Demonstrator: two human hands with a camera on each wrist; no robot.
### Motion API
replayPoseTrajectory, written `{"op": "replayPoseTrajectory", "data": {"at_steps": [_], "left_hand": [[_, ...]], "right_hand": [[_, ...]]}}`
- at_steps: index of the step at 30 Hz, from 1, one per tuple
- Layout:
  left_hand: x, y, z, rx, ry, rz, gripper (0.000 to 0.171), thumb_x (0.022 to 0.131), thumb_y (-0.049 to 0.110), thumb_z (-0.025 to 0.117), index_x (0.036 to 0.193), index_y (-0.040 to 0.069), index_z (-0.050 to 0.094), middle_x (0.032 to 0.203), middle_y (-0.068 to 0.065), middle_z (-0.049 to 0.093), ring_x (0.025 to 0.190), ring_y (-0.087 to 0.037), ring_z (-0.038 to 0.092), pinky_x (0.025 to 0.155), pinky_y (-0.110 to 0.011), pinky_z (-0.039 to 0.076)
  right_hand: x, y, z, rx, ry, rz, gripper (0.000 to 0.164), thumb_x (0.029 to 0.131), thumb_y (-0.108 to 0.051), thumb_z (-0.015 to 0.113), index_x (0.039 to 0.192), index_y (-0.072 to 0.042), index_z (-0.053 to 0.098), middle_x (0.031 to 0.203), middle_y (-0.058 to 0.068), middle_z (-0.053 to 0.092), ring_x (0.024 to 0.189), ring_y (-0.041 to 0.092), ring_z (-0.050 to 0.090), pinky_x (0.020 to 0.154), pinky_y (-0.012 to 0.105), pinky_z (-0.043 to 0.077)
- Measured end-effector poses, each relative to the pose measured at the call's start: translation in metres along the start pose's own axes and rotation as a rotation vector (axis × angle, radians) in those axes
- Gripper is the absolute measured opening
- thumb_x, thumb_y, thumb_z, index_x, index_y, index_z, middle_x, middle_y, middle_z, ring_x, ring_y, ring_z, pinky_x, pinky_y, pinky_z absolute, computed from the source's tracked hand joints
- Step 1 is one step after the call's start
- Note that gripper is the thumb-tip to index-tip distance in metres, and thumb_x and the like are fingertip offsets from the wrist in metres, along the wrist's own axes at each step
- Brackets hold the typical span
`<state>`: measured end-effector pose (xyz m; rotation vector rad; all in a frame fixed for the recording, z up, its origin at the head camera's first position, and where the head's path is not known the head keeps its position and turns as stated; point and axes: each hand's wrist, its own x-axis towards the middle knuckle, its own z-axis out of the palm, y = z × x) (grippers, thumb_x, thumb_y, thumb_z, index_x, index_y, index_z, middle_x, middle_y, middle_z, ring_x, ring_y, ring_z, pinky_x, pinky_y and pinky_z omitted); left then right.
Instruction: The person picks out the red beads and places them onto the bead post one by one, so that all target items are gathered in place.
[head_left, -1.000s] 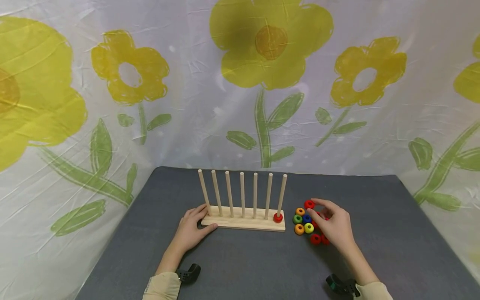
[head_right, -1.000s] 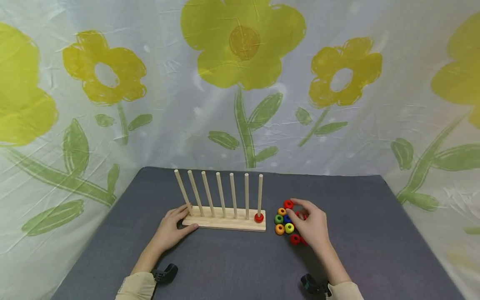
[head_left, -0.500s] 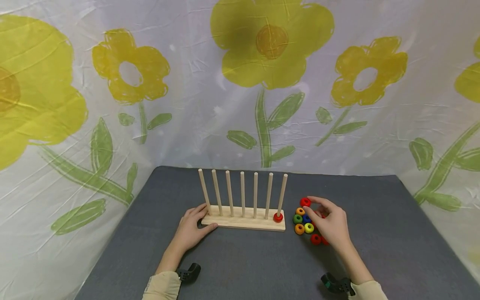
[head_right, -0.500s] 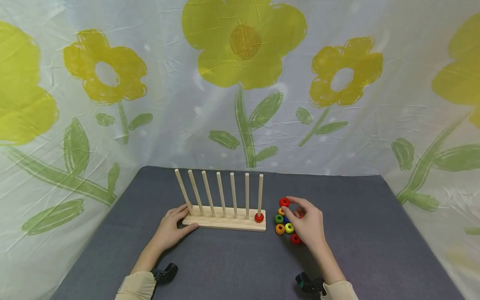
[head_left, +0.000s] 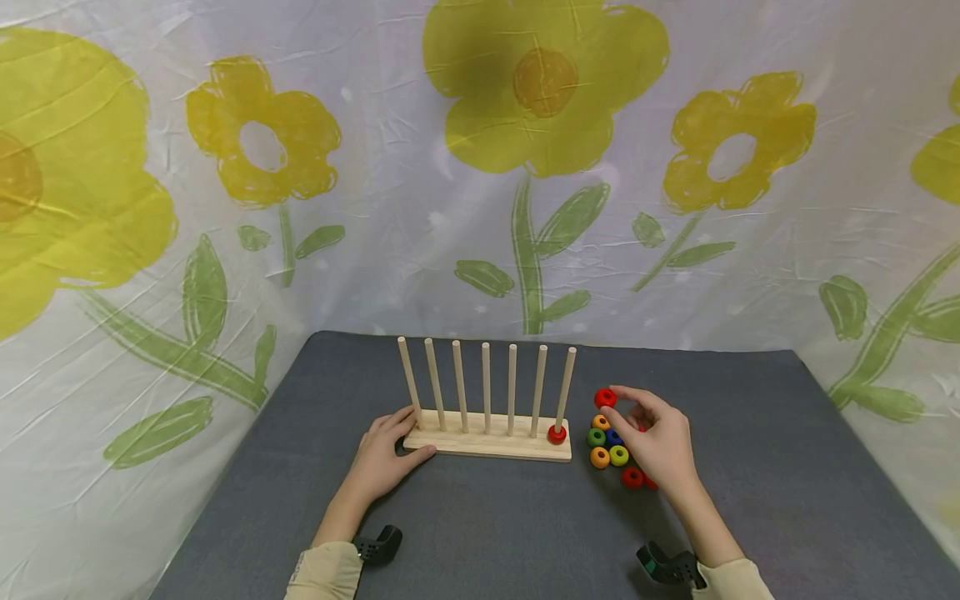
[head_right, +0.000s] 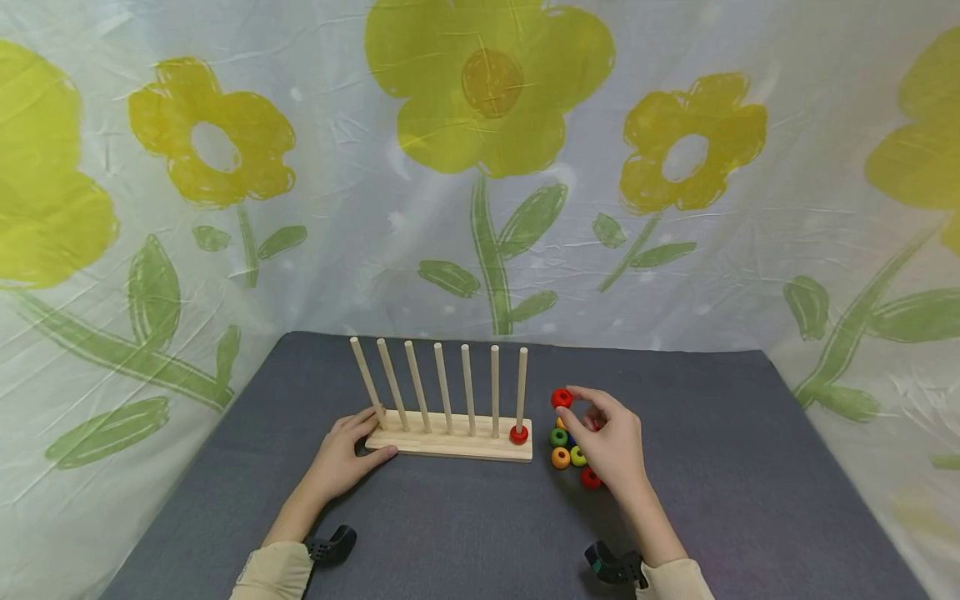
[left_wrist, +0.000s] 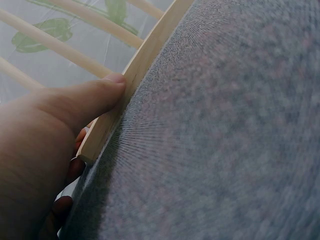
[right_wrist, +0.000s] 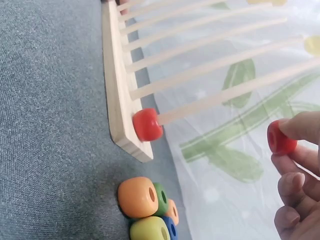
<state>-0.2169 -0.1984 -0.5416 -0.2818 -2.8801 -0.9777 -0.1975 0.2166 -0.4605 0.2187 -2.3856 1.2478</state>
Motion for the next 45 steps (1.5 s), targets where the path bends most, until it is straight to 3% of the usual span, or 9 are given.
{"op": "replayPoseTrajectory", "data": {"at_steps": [14,23,33,45], "left_hand": [[0.000,-0.003,0.000,0.001,0.000,0.009,0.079,0.096,0.046,0.078,0.156,0.003,0.052,0.165,-0.015,0.045,0.149,-0.042,0.040,0.117,-0.069,0.031],[-0.001,-0.005,0.000,0.001,-0.006,0.015,0.079,0.096,0.047,0.078,0.156,0.003,0.052,0.165,-0.015,0.045,0.148,-0.042,0.040,0.117,-0.068,0.032],[-0.003,-0.005,-0.004,-0.007,-0.018,0.018,0.079,0.096,0.046,0.078,0.157,0.003,0.052,0.165,-0.016,0.044,0.149,-0.043,0.040,0.117,-0.069,0.031],[-0.005,-0.008,-0.007,-0.008,-0.031,0.025,0.079,0.097,0.047,0.078,0.157,0.003,0.052,0.166,-0.016,0.044,0.148,-0.042,0.039,0.118,-0.068,0.031]], "right_hand": [[0.002,-0.012,0.001,0.032,0.054,-0.053,0.028,0.091,-0.013,0.087,0.118,-0.012,0.080,0.064,-0.001,0.046,0.050,0.008,0.035,0.047,0.027,0.030],[0.001,-0.020,0.002,-0.008,0.081,-0.107,0.030,0.089,-0.009,0.087,0.118,-0.010,0.080,0.070,-0.002,0.049,0.056,0.010,0.040,0.048,0.025,0.030],[-0.001,-0.034,0.001,-0.005,0.088,-0.104,0.031,0.089,-0.009,0.088,0.119,-0.009,0.080,0.072,0.000,0.052,0.058,0.012,0.042,0.050,0.030,0.030],[-0.002,-0.046,-0.001,0.021,0.117,-0.136,0.028,0.091,-0.008,0.086,0.119,-0.010,0.081,0.072,-0.001,0.053,0.060,0.012,0.042,0.052,0.025,0.031]]}}
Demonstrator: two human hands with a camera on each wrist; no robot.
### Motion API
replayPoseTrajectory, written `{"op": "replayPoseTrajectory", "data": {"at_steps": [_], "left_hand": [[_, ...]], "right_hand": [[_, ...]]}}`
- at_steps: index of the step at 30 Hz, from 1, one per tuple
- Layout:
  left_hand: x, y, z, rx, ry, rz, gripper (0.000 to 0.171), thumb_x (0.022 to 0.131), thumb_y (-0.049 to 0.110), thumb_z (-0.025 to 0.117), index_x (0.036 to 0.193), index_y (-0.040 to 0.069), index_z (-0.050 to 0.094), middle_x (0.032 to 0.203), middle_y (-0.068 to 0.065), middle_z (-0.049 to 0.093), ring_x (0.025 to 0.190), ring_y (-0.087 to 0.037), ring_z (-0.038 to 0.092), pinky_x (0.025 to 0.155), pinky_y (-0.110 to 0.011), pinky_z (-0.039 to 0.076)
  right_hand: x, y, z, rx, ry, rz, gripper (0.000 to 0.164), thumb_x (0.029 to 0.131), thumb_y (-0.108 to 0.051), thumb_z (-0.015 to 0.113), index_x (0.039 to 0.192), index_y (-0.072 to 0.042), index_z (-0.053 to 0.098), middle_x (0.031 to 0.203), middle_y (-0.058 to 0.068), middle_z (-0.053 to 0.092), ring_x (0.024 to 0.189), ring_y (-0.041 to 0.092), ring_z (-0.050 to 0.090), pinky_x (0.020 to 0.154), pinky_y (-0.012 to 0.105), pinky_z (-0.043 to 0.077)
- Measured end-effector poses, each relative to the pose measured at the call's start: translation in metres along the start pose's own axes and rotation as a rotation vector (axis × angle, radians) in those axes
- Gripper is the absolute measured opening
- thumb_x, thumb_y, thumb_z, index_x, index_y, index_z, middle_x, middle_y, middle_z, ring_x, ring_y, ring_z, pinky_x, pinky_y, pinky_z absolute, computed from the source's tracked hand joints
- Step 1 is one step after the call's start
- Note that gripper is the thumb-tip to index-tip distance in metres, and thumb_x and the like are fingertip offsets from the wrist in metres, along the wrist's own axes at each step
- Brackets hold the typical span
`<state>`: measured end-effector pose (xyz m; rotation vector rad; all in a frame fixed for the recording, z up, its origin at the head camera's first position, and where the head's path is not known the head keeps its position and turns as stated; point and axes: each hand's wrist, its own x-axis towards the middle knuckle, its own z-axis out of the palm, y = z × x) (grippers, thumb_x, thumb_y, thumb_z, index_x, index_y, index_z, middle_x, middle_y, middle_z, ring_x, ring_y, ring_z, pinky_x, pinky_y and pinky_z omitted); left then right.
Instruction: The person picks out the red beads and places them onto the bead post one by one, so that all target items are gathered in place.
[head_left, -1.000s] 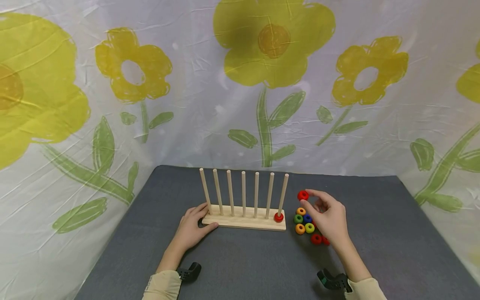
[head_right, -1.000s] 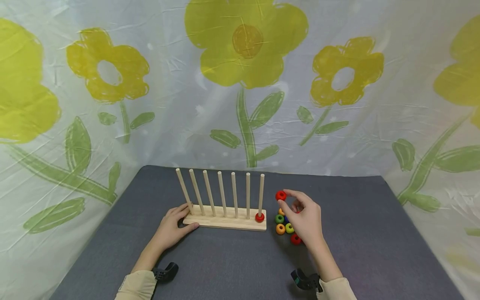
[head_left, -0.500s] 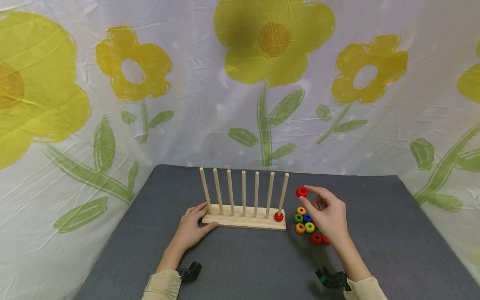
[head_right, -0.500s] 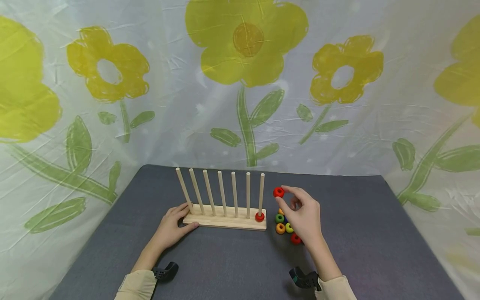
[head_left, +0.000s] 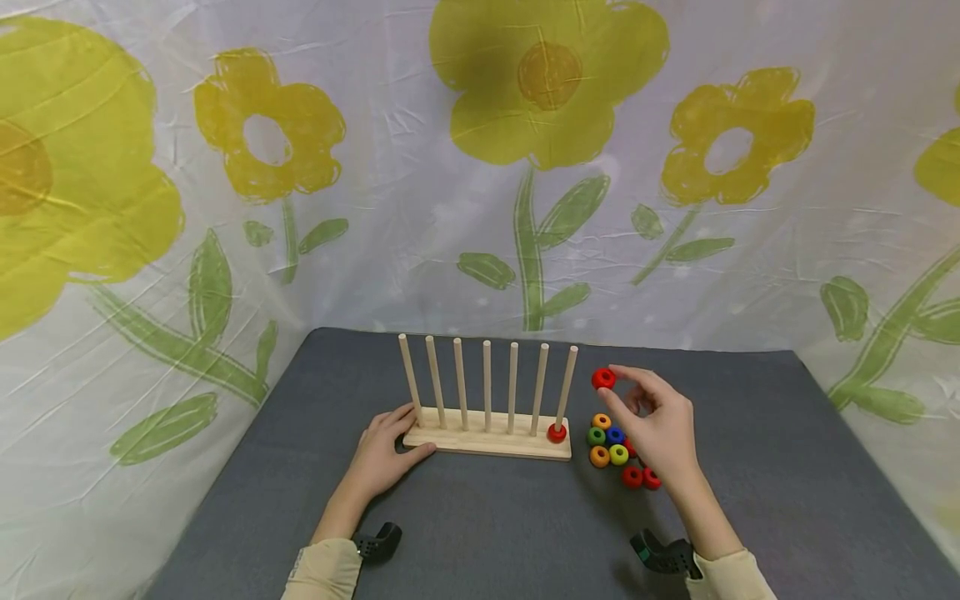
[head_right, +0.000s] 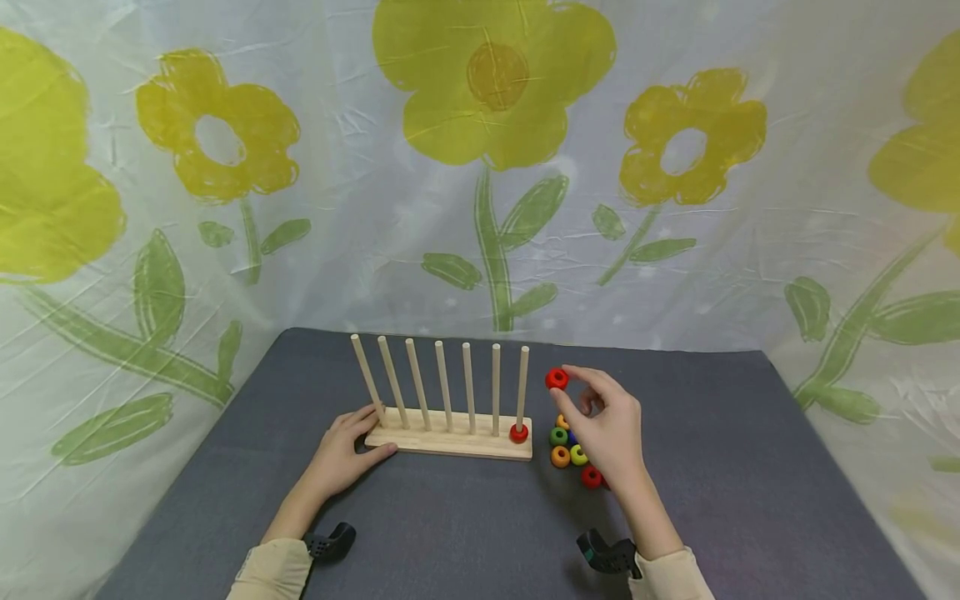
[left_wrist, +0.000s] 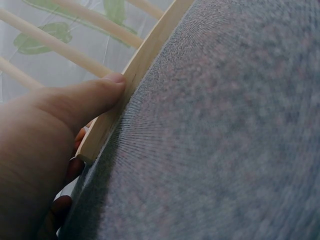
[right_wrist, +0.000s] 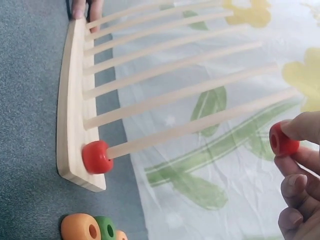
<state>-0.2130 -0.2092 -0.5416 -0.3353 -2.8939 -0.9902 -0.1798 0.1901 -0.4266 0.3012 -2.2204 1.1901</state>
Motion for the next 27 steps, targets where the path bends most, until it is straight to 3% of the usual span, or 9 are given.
{"op": "replayPoseTrajectory", "data": {"at_steps": [12,27], "left_hand": [[0.000,-0.001,0.000,0.003,0.006,0.005,0.079,0.096,0.048,0.078,0.156,0.003,0.053,0.166,-0.015,0.044,0.147,-0.041,0.041,0.117,-0.068,0.032],[0.012,-0.006,-0.006,0.004,-0.008,0.021,0.078,0.096,0.047,0.078,0.156,0.003,0.053,0.165,-0.014,0.045,0.147,-0.041,0.042,0.117,-0.068,0.033]], "right_hand": [[0.005,-0.006,0.000,0.008,0.008,-0.010,0.032,0.088,-0.004,0.087,0.118,-0.008,0.080,0.073,0.002,0.055,0.060,0.012,0.042,0.052,0.028,0.031],[0.015,-0.014,0.007,-0.003,0.031,-0.009,0.032,0.087,-0.004,0.088,0.118,-0.008,0.080,0.075,-0.002,0.055,0.062,0.011,0.044,0.055,0.026,0.033]]}}
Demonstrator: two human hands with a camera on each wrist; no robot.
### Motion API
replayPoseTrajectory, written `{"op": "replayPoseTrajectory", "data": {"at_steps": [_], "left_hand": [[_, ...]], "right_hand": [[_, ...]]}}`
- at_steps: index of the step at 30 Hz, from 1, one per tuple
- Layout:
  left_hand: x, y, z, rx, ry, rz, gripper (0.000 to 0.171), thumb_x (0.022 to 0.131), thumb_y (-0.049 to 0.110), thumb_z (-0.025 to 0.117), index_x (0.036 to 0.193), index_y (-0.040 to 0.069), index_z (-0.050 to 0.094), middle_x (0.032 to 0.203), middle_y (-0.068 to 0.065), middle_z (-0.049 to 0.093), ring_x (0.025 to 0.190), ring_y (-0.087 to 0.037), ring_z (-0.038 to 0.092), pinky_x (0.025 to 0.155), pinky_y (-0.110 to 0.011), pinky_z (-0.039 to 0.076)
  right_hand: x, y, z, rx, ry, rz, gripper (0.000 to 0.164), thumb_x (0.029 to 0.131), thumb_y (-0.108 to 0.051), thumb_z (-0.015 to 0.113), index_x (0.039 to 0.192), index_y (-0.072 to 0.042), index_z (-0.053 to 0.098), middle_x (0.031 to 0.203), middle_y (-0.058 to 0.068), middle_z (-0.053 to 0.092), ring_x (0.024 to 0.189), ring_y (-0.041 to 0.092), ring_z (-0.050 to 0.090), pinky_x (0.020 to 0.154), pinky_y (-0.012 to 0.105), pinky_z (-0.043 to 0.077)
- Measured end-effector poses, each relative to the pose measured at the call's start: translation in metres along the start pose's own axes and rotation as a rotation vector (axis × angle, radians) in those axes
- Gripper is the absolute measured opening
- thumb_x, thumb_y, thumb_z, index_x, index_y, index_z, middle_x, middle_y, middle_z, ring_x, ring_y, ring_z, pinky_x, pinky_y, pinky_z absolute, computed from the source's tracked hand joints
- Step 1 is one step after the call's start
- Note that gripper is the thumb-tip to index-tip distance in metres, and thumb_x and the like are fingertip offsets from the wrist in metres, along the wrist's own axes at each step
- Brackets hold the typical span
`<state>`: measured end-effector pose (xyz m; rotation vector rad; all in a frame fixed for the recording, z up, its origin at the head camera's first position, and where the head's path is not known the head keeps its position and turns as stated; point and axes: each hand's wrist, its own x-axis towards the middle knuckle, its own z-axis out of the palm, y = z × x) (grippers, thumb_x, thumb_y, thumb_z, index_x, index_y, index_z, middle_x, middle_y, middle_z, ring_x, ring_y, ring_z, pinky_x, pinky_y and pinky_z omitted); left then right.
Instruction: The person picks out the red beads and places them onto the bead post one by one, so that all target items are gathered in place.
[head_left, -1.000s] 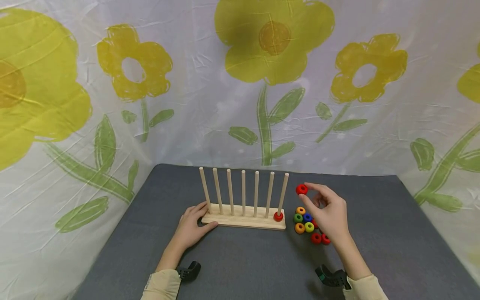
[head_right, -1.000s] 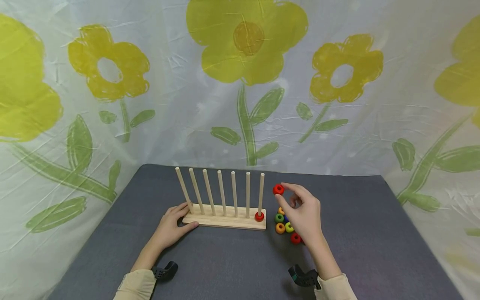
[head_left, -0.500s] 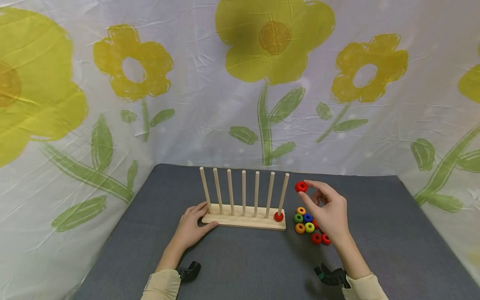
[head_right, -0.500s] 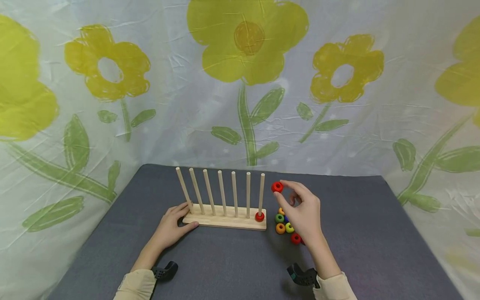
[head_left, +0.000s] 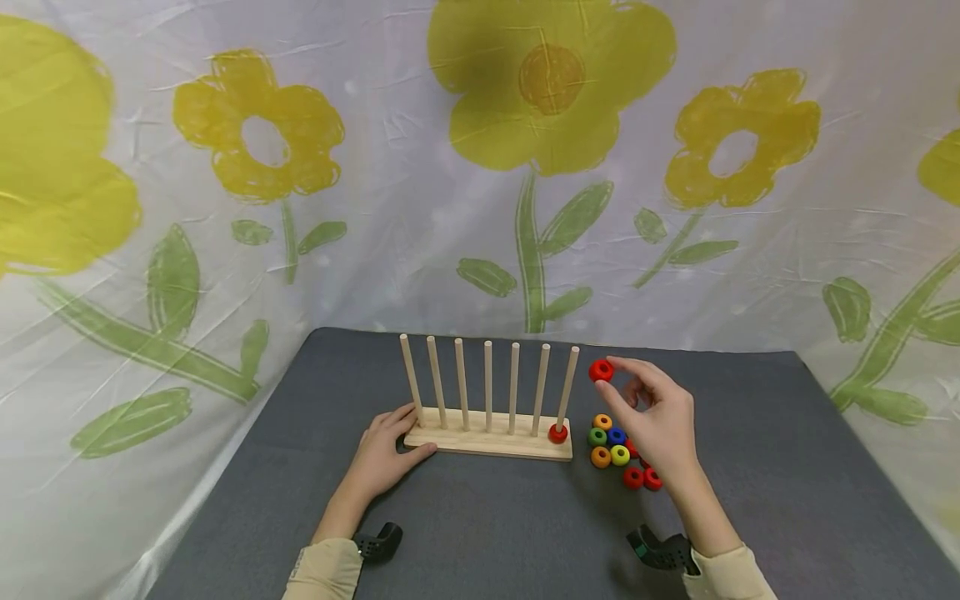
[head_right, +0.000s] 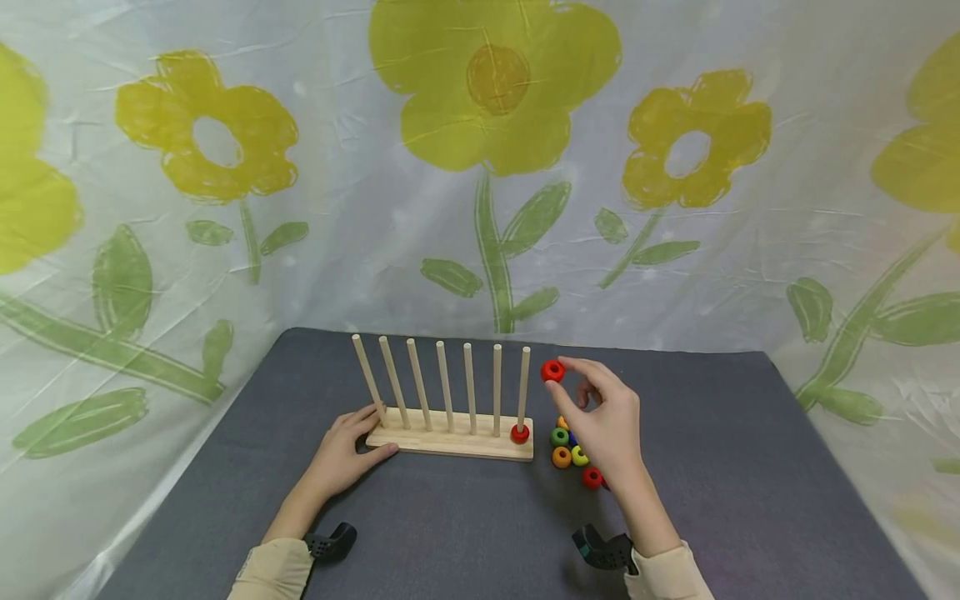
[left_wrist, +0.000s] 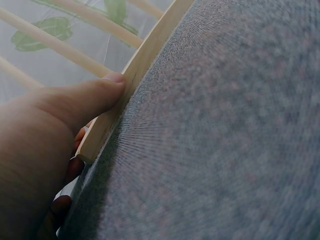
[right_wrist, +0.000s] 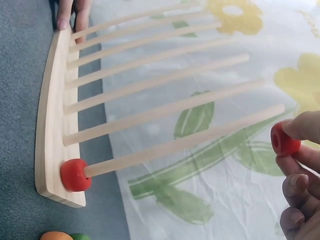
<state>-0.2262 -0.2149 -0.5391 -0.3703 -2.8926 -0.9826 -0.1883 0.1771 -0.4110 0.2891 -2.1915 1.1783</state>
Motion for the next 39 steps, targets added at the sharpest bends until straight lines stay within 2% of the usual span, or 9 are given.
{"op": "replayPoseTrajectory", "data": {"at_steps": [13,39], "left_hand": [[-0.001,0.001,-0.001,0.006,-0.008,-0.013,0.078,0.096,0.046,0.079,0.156,0.002,0.053,0.165,-0.016,0.045,0.147,-0.042,0.041,0.117,-0.067,0.032],[0.000,0.003,-0.001,-0.005,-0.009,0.001,0.078,0.097,0.045,0.078,0.156,0.002,0.052,0.166,-0.016,0.044,0.148,-0.042,0.041,0.118,-0.068,0.032]], "right_hand": [[0.003,-0.006,-0.001,0.007,0.017,-0.014,0.030,0.089,-0.006,0.087,0.119,-0.011,0.081,0.075,-0.001,0.055,0.063,0.011,0.044,0.057,0.023,0.033],[0.011,-0.015,-0.001,0.001,0.032,-0.022,0.031,0.088,-0.004,0.088,0.118,-0.007,0.080,0.074,0.000,0.054,0.063,0.012,0.044,0.057,0.025,0.033]]}}
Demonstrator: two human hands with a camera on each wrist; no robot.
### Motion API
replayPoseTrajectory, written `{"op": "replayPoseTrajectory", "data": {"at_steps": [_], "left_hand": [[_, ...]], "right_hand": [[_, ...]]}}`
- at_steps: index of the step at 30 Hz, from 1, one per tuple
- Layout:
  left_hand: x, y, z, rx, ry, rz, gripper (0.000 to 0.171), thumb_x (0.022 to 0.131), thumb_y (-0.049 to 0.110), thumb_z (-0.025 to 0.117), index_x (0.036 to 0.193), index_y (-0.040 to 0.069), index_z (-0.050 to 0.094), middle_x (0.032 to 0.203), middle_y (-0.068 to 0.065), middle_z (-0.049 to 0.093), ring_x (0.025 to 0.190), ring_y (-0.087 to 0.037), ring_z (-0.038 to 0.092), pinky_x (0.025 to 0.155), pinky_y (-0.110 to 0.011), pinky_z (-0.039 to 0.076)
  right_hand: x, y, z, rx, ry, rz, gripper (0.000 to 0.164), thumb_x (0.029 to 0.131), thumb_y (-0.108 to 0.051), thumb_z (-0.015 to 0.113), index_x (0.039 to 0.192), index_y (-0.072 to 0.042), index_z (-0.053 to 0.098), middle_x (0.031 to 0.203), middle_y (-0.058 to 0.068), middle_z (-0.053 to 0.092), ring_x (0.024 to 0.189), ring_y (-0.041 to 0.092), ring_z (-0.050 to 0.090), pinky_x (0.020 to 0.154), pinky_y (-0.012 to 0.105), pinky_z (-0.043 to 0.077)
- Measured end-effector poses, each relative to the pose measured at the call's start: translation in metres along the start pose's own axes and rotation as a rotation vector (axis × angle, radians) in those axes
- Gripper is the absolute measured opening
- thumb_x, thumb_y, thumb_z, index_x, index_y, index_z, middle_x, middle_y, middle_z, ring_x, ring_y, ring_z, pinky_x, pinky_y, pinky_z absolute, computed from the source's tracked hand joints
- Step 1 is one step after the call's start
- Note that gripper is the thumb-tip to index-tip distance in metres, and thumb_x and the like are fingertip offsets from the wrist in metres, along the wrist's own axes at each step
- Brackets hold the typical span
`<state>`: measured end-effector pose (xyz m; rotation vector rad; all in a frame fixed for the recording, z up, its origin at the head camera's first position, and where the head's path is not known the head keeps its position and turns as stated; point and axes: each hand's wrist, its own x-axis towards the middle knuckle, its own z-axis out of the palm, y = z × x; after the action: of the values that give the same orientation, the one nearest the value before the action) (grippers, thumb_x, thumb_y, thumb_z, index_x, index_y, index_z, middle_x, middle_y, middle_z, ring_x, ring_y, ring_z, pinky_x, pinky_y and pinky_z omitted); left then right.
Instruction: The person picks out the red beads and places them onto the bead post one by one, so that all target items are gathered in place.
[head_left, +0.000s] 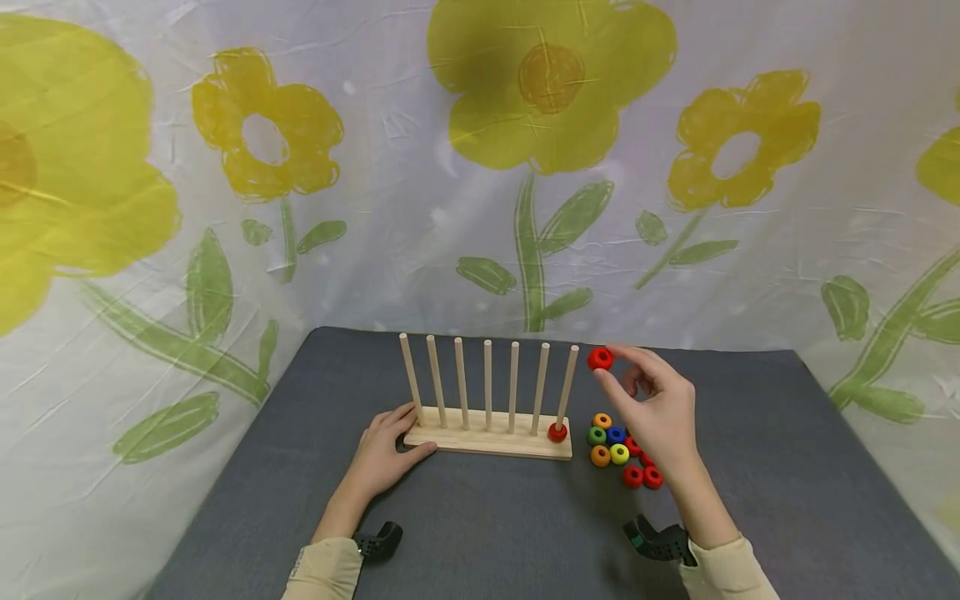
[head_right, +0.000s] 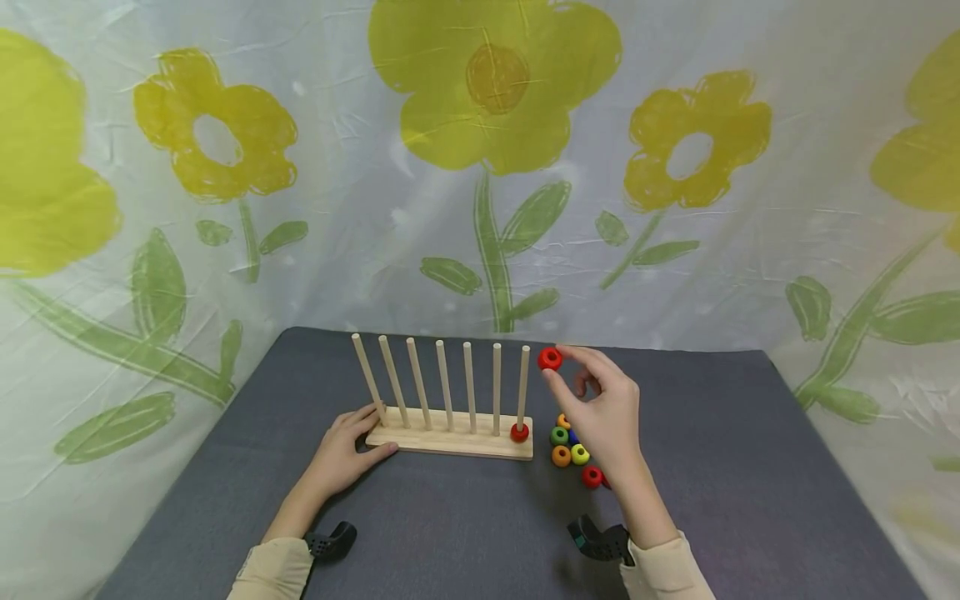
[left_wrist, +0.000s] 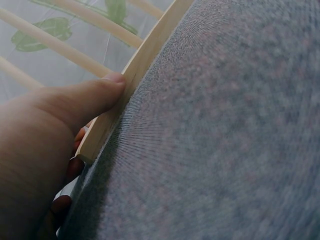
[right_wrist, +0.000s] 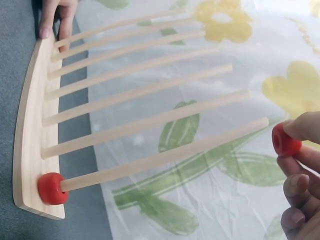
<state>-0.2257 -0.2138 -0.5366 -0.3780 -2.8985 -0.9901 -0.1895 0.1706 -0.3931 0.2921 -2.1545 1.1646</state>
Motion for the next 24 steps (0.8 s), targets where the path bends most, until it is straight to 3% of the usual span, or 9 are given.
{"op": "replayPoseTrajectory", "data": {"at_steps": [8,24], "left_hand": [[0.0010,-0.0014,0.0012,0.001,0.004,-0.001,0.078,0.097,0.047,0.078,0.156,0.002,0.052,0.166,-0.016,0.044,0.147,-0.041,0.041,0.117,-0.068,0.032],[0.0014,-0.0009,0.0009,0.005,0.006,-0.002,0.078,0.096,0.047,0.078,0.156,0.003,0.053,0.165,-0.015,0.045,0.148,-0.042,0.041,0.117,-0.068,0.032]], "right_hand": [[0.0011,-0.0018,-0.0007,0.000,0.001,0.009,0.031,0.088,-0.004,0.088,0.118,-0.005,0.080,0.075,0.012,0.057,0.064,0.021,0.046,0.058,0.024,0.033],[0.0034,-0.0056,0.0014,0.023,0.005,0.002,0.029,0.089,-0.006,0.087,0.118,-0.007,0.081,0.075,0.003,0.055,0.064,0.023,0.046,0.058,0.024,0.033]]}}
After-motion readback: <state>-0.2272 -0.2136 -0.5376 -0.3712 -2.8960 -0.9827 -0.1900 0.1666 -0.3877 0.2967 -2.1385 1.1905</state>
